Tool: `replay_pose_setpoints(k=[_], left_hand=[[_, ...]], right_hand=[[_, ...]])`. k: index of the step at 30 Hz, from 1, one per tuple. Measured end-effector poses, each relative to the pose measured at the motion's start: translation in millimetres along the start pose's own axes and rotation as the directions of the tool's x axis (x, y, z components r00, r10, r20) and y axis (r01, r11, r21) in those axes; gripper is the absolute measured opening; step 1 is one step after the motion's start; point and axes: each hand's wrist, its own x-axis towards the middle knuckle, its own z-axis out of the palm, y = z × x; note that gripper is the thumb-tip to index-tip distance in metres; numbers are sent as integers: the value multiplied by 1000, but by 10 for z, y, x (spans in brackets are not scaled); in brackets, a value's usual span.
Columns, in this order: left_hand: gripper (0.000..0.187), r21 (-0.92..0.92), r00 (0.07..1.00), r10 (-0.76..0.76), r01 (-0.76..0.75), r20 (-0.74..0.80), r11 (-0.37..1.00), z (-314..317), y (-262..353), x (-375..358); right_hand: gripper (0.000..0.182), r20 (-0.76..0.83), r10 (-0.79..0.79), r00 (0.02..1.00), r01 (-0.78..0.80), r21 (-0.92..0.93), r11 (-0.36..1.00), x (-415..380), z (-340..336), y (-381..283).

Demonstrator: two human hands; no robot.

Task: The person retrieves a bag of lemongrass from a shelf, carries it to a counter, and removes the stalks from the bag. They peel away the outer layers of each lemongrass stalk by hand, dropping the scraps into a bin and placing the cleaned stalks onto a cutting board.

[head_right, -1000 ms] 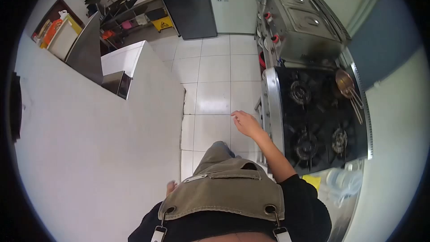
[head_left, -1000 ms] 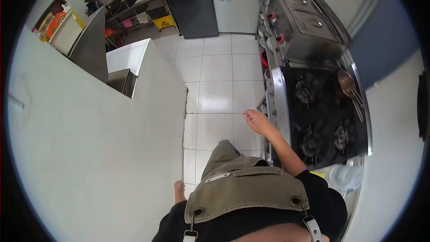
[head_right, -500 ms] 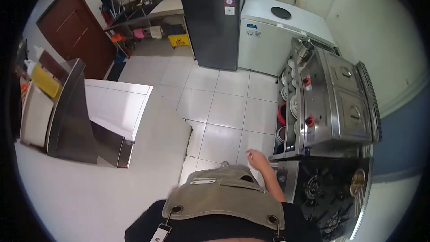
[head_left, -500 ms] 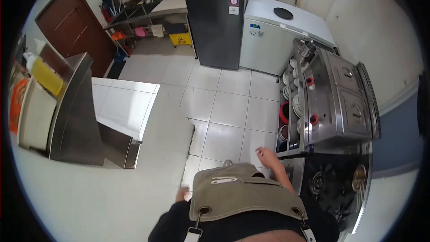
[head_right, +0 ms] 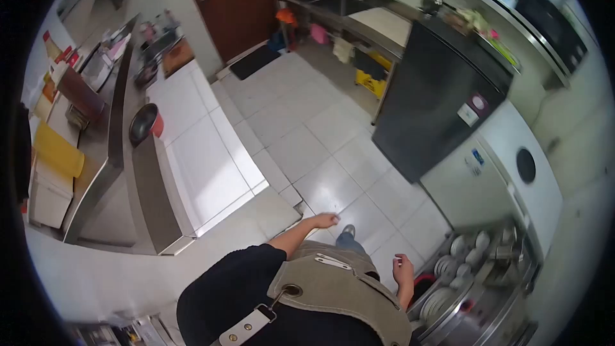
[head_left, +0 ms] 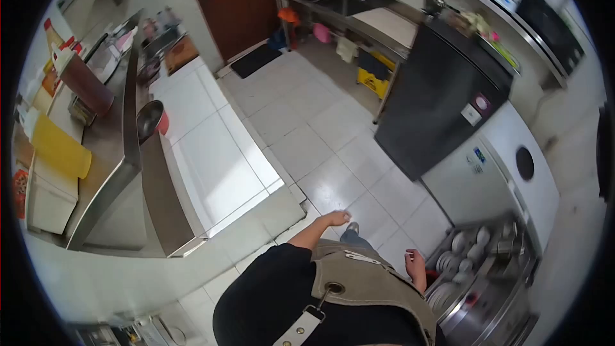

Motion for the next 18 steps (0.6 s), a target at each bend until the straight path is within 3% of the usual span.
replay_pose_setpoints(k=[1, 2, 3, 4, 5, 6, 7, 9, 11, 12, 14, 15, 18], left_hand=[[34, 152, 957, -143, 107, 254, 983, -53, -268, 54], [39, 349, 863, -407, 297, 301, 889, -214, -243, -59], [45, 382, 795, -537, 421, 282, 823, -160, -833, -50], [44, 277, 799, -598, 563, 57, 779, -329, -856, -295], [40, 315, 860, -510, 483, 3, 817, -359, -1244, -396], [36, 204, 892, -445, 450, -72, 869, -705, -799, -748], [34, 100, 854, -477, 503, -207, 858, -742, -841, -919], [36, -50, 757, -644, 643, -112, 765, -863, -844, -1156], [38, -75, 672, -726, 724, -149, 686, -458, -1391, -1316], [39, -75, 591, -804, 800, -74, 595, -340, -1418, -1343], [35, -451, 310, -949, 857, 63, 250, 109, -1528, -1338], [35, -553, 267, -960, 814, 80, 180, 120, -1482, -1236], [34, -663, 312, -950, 710, -5, 236, -311, -1509, -703]], right_hand=[[23, 20, 7, 1000, -8, 11, 1000, 262, -152, -127], [23, 34, 13, 999, -14, 26, 1000, 585, -246, -266], [23, 59, -16, 998, 15, 24, 1000, 965, -312, -357], [23, 65, -70, 995, 71, -13, 997, 1331, -399, -409], [23, 71, -118, 990, 122, -52, 991, 1669, -486, -460], [22, 81, -189, 979, 196, -88, 977, 2029, -529, -541], [22, 104, -208, 972, 218, -94, 971, 2384, -575, -664], [21, 186, -309, 933, 339, -160, 927, 3073, -582, -952], [20, 231, -452, 861, 498, -203, 843, 3736, -514, -1260], [20, 246, -469, 848, 518, -205, 830, 4014, -490, -1541], [20, 249, -486, 838, 536, -205, 819, 4476, -354, -1963], [21, 252, -477, 842, 521, -151, 840, 4733, -238, -2127], [26, 328, -399, 856, 412, 35, 911, 5263, -78, -2783]])
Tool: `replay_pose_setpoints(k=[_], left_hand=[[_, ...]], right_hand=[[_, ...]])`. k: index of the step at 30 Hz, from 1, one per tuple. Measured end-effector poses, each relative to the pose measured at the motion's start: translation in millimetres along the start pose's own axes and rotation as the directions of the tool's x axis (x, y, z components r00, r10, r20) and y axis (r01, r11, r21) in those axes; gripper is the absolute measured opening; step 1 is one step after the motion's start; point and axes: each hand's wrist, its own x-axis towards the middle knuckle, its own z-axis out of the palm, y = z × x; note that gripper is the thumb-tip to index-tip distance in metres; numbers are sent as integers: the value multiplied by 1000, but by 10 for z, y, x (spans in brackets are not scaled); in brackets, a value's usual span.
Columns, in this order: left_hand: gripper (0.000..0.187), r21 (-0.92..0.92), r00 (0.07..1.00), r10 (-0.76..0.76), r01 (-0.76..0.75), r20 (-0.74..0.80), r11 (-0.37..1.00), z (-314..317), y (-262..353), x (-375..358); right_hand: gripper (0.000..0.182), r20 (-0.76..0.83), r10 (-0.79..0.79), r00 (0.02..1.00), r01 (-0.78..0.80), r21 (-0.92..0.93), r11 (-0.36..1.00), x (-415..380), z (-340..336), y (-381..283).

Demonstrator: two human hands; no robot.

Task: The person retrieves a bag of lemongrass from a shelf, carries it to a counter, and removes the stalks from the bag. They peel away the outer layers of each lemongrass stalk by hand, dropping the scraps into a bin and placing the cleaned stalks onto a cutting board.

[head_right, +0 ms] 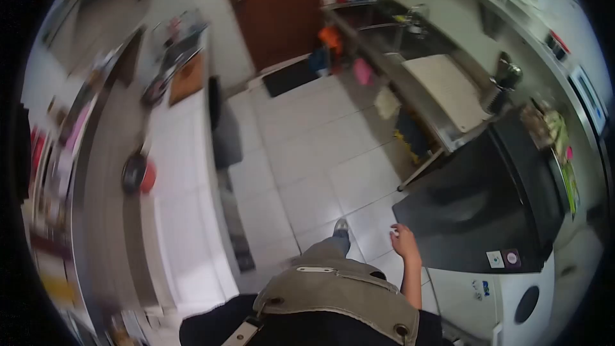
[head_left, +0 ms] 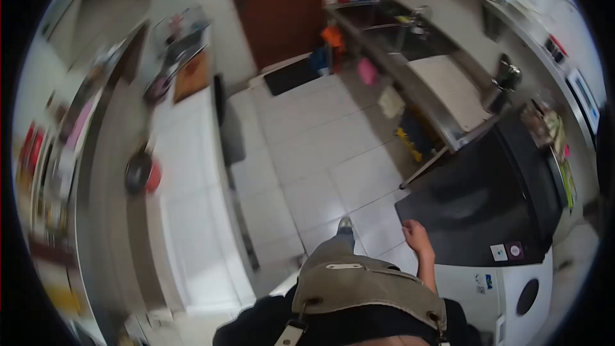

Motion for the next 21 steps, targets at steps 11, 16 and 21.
replay_pose_setpoints(k=[11, 16, 21], left_hand=[[25, -135, 870, 482, -492, -103, 860, -2377, 4995, 2003], [28, -199, 778, 598, -627, -193, 753, -2902, 6976, 1769], [34, -249, 692, 721, -692, 39, 678, -2748, 7396, 2382]], right_hand=[[29, -921, -382, 80, -302, -387, 871, 1589, -3169, -706], [37, -997, -80, 23, -608, -77, 790, 1999, -4838, 288], [43, -937, 345, 57, -853, 134, 504, 2093, -5424, 951]])
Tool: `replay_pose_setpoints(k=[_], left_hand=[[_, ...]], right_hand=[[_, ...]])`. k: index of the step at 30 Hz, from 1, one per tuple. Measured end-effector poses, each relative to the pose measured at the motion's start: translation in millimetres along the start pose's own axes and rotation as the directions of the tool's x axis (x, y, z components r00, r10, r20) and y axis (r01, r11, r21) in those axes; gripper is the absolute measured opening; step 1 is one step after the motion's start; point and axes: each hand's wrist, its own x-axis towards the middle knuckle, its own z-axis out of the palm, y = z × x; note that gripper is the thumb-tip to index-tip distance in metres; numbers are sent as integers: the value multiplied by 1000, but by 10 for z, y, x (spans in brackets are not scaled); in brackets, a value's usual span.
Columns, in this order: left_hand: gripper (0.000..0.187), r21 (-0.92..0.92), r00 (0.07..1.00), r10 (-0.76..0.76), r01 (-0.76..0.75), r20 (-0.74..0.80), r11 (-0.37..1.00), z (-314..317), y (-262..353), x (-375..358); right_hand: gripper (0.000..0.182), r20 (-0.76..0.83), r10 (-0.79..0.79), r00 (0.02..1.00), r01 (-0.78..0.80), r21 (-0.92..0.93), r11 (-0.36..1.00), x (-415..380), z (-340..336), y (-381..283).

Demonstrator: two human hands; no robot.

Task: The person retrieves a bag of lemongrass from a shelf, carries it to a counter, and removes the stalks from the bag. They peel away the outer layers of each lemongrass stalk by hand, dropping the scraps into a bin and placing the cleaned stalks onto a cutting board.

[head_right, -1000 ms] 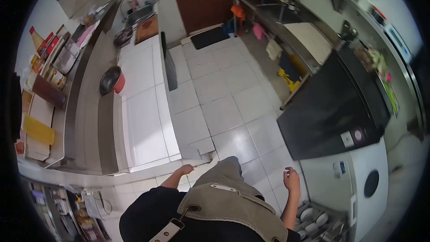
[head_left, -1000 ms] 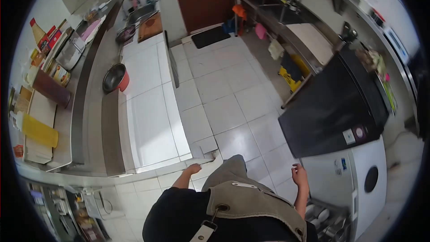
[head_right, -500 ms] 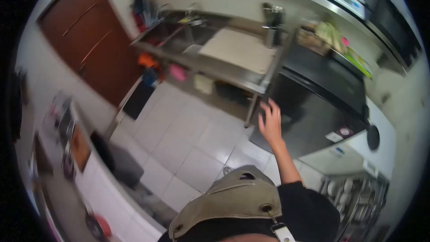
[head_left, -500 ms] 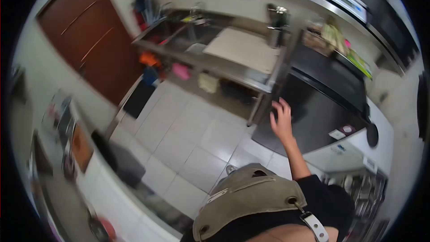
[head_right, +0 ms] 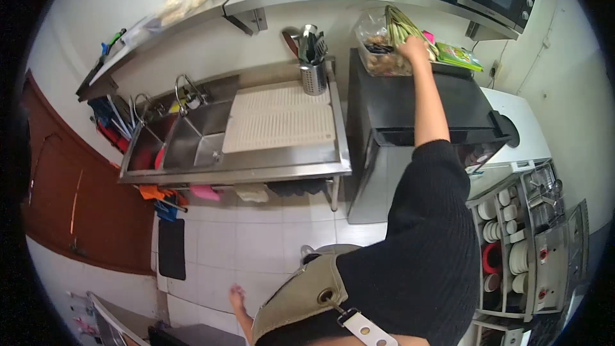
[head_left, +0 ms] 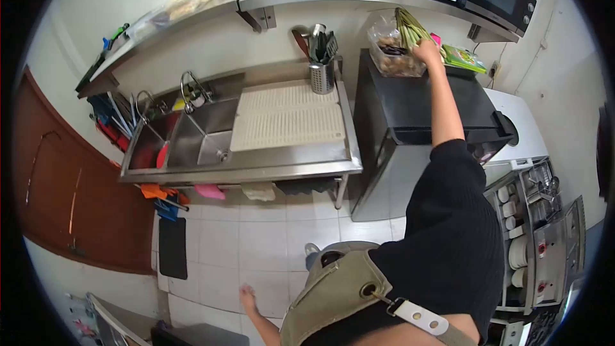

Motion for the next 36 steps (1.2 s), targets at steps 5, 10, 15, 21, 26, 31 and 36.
replay_pose_setpoints(k=[5, 10, 15, 21, 26, 31, 36], left_hand=[[27, -360, 960, -123, 211, 252, 909, 14, -760, 45], [24, 168, 958, -189, 154, 216, 974, 311, -578, 483], [19, 87, 877, 410, -442, 251, 893, 1145, -91, 1844], [11, -35, 392, 843, -900, 369, 434, 3345, 3845, 1915], [10, -353, 224, 907, -867, 356, 352, 4807, 5411, 992], [12, -509, -116, 925, -856, 361, 91, 5940, 5890, -689], [24, -369, -315, 846, -917, 430, -154, 6810, 6002, -1842]], right_hand=[[35, -217, 92, 972, -106, -51, 993, -295, -55, -74], [29, -214, 23, 977, 26, 224, 974, -234, -7, 393], [29, -178, 141, 974, -70, 355, 932, -473, -172, 389], [29, 95, 150, 984, -177, 592, 786, -538, -280, 508], [25, 26, -114, 993, 93, 412, 906, -563, -397, 534], [31, 248, -197, 948, -38, 706, 707, -347, -389, 664], [38, 374, -242, 895, -221, 845, 487, -267, -376, 744]])
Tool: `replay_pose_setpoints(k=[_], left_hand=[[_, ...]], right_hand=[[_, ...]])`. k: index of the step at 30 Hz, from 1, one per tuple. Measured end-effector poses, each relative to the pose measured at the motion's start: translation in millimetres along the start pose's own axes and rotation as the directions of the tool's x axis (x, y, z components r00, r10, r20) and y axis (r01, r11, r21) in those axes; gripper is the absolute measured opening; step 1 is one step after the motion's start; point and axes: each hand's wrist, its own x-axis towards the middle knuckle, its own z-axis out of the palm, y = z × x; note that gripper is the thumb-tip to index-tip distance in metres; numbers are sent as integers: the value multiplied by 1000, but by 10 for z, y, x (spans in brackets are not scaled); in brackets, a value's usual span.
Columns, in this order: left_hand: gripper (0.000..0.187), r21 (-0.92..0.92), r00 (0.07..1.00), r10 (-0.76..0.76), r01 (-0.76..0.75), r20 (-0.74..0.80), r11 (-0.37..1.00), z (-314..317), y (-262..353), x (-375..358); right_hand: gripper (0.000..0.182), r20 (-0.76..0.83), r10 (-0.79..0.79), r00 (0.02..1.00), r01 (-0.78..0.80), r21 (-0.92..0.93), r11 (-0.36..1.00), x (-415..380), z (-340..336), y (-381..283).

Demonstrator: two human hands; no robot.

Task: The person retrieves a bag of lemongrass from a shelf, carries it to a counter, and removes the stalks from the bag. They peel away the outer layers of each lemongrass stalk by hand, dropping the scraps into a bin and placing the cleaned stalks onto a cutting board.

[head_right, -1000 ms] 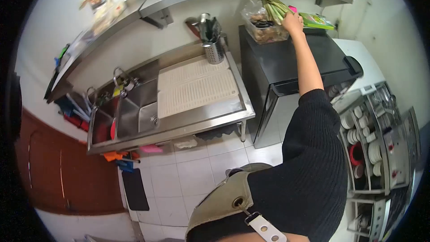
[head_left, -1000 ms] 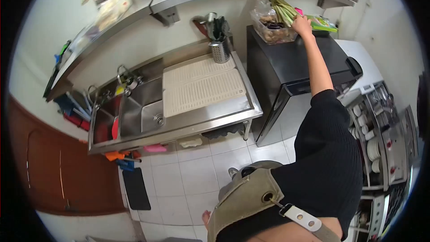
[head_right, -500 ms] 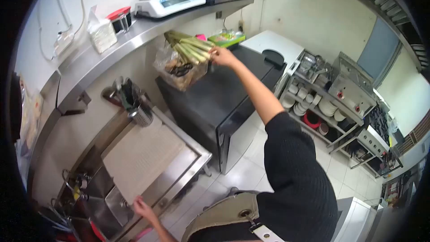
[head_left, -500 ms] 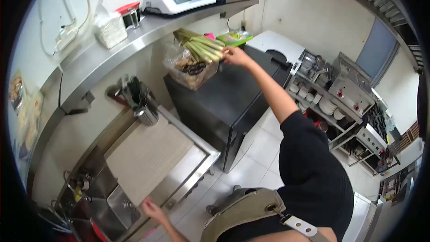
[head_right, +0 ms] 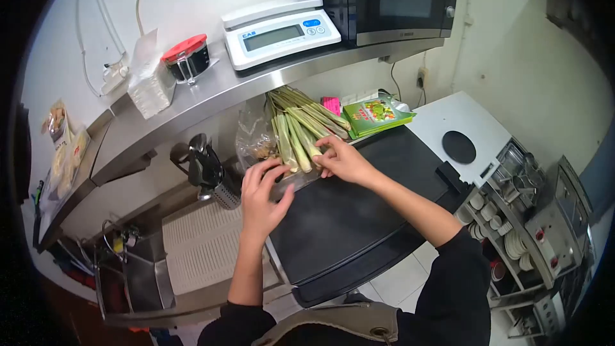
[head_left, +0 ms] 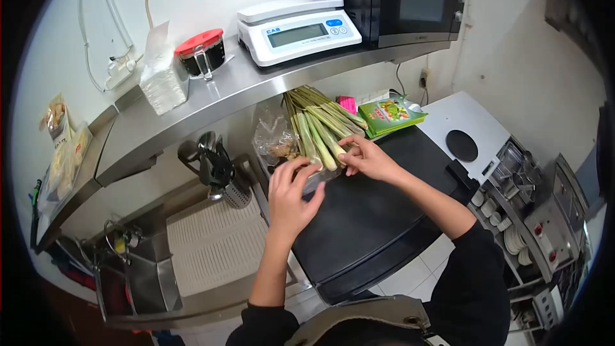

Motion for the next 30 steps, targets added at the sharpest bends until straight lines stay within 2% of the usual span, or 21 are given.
replay_pose_setpoints(k=[1, 3, 8, 10, 11, 12, 15, 18, 20, 21, 23, 24, 26, 27, 29, 30], left_hand=[[24, 18, 1000, -24, 24, 4, 1000, 116, 31, 79], [27, 151, 992, 2, -20, 125, 988, 316, 42, 152], [26, 227, 988, -45, 10, 146, 974, 444, -69, 156], [27, 218, 991, -12, -18, 137, 976, 460, -79, 143], [28, 222, 995, -3, -21, 104, 975, 493, -98, 122], [28, 225, 994, -10, -14, 105, 974, 497, -92, 116], [27, 244, 989, 1, -37, 147, 969, 450, -78, 93], [28, 254, 984, 40, -84, 174, 964, 416, -89, 91], [28, 216, 975, 36, -84, 220, 973, 372, -87, 109], [28, 164, 961, 1, -48, 275, 985, 355, -89, 118], [30, 100, 930, -49, 13, 365, 995, 315, -119, 117], [30, 103, 933, -50, 13, 358, 995, 296, -117, 131], [33, -73, 924, -60, 94, 378, 993, 255, -104, 178], [33, -70, 923, -58, 91, 382, 993, 247, -124, 205], [32, -136, 960, -134, 172, 247, 976, 249, -174, 258], [32, -133, 959, -134, 170, 248, 976, 250, -180, 270]], right_hand=[[38, 35, 0, 999, -2, 48, 999, 4, -30, 23], [40, 110, -42, 993, 25, 153, 988, -44, -66, -14], [46, 171, -114, 979, 71, 241, 968, -20, -163, 68], [49, 201, 15, 980, 6, -103, 995, -34, -202, -58], [51, 171, -75, 982, 113, -220, 969, -27, -184, -22], [51, 178, -72, 981, 111, -217, 970, -21, -161, -13], [50, 59, -210, 976, 218, -289, 932, 15, -49, 15], [48, 76, -92, 993, 103, -162, 981, 98, 15, 61], [43, 163, -17, 987, 3, 86, 996, 150, 28, 71], [39, 183, 16, 983, -38, 116, 993, 159, 24, 35], [37, 207, 42, 977, -72, 141, 987, 186, 31, 76], [36, 228, 64, 972, -105, 174, 979, 203, 32, 74], [33, 232, 69, 970, -111, 175, 978, 169, 7, 17], [32, 270, 88, 959, -137, 170, 976, 147, -26, -25], [30, 313, 117, 942, -168, 140, 976, 148, -83, -25], [30, 314, 114, 943, -166, 144, 976, 153, -126, -34]])
